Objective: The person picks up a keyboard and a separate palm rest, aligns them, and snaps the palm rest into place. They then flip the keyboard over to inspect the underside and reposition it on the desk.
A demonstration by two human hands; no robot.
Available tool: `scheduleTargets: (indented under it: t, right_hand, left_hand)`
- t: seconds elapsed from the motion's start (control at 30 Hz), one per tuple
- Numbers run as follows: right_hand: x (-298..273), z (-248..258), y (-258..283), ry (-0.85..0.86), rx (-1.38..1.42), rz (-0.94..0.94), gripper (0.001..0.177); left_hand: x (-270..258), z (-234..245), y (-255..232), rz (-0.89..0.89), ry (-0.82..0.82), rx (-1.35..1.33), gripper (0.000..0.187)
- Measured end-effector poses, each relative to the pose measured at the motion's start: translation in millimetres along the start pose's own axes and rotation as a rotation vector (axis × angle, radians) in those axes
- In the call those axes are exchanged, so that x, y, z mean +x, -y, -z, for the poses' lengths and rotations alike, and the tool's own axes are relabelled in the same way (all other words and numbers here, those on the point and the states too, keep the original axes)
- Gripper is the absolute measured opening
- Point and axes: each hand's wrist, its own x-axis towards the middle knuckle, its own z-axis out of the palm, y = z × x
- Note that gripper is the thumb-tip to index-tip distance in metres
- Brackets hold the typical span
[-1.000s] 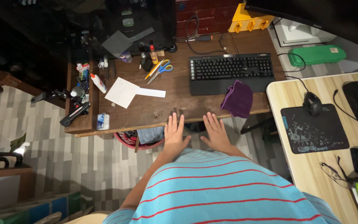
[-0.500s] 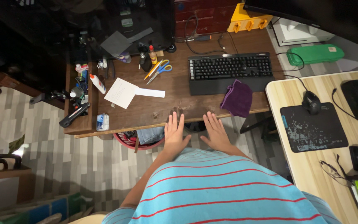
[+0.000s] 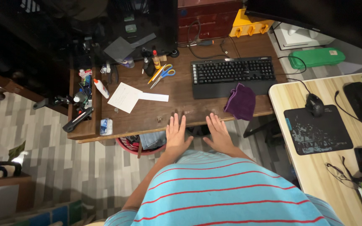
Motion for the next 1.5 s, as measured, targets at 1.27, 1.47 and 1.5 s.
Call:
scheduleTargets:
  t: [1.27, 1.47, 1.5]
  right_hand:
    - [52, -10, -227, -0.181, -0.093, -0.340, 0.089]
    - [79, 21, -353, -0.183, -0.203, -0.426, 0.084]
    - [83, 23, -367, -0.176, -0.216, -0.430, 0.084]
  left_hand:
    - [90, -100, 89, 0.145, 0.044, 0.079, 0.099]
    - [168, -181, 114, 0.309, -0.111, -0.065, 0.090]
    - [179, -187, 120, 0.293, -0.159, -0.019, 0.088]
